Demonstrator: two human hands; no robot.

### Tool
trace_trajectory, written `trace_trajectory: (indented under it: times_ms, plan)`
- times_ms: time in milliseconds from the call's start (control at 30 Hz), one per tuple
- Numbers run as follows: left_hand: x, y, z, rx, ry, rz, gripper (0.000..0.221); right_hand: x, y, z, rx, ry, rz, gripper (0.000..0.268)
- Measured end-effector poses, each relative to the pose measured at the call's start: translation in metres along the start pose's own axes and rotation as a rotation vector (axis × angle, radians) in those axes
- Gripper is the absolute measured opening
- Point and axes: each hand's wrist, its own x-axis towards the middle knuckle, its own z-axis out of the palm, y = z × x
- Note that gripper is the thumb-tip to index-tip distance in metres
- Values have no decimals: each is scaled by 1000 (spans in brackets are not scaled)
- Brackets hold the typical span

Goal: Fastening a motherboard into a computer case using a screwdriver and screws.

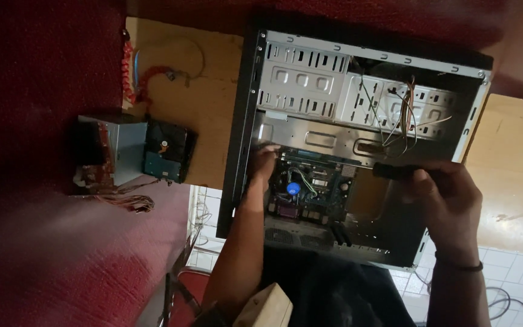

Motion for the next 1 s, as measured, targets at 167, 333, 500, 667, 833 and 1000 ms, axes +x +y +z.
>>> trace_trajectory:
  times_ms: [167,333,500,667,833,1000]
  plan:
    - [0,11,0,116,70,-1,35,-2,7,-7,-5,12,-1,26]
    - [58,-41,18,-193,82,192,15,-3,7,-7,-4,11,-3,24]
    - [4,7,3,69,110,20,25,-4,9,-8,-14,15,3,23]
    - [33,-21,12,-62,44,84,30,-7,8,-10,-43,30,13,23]
    - [45,-36,17,-188,-25,80,38,-8,13,-11,-30,23,10,24]
    - [79,-74,21,8,145,377,23,-9,18,-11,12,38,2,24]
